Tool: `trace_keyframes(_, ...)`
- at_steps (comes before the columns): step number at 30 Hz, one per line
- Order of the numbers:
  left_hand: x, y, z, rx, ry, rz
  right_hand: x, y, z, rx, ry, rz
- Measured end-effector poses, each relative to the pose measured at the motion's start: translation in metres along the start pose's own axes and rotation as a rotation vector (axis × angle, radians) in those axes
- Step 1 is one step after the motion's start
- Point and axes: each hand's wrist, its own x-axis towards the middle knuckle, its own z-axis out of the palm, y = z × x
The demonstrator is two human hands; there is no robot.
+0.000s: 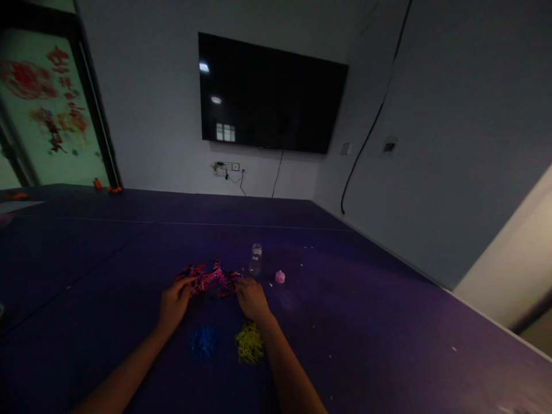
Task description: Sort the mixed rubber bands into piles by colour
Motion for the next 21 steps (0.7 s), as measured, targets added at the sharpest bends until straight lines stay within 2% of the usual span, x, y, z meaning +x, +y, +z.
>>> trace_keyframes(5, 0.0007, -0.0005, 0.0070, 0.006, -0.057, 0.044, -0.0015, 0.0033, -0.0020, 0.020, -0.004, -0.035)
trace_keyframes(12, 0.0033, 0.0063, 0.0054, -0.003, -0.063, 0.026, 0.0005, 0.0003, -0.0028, 0.035, 0.035, -0.053)
trace_keyframes(21, 0.0062, 0.0008, 0.0100, -0.017, -0.081, 0.019, 0.0017, -0.0038, -0.0025, -0.019, -0.012, -0.073)
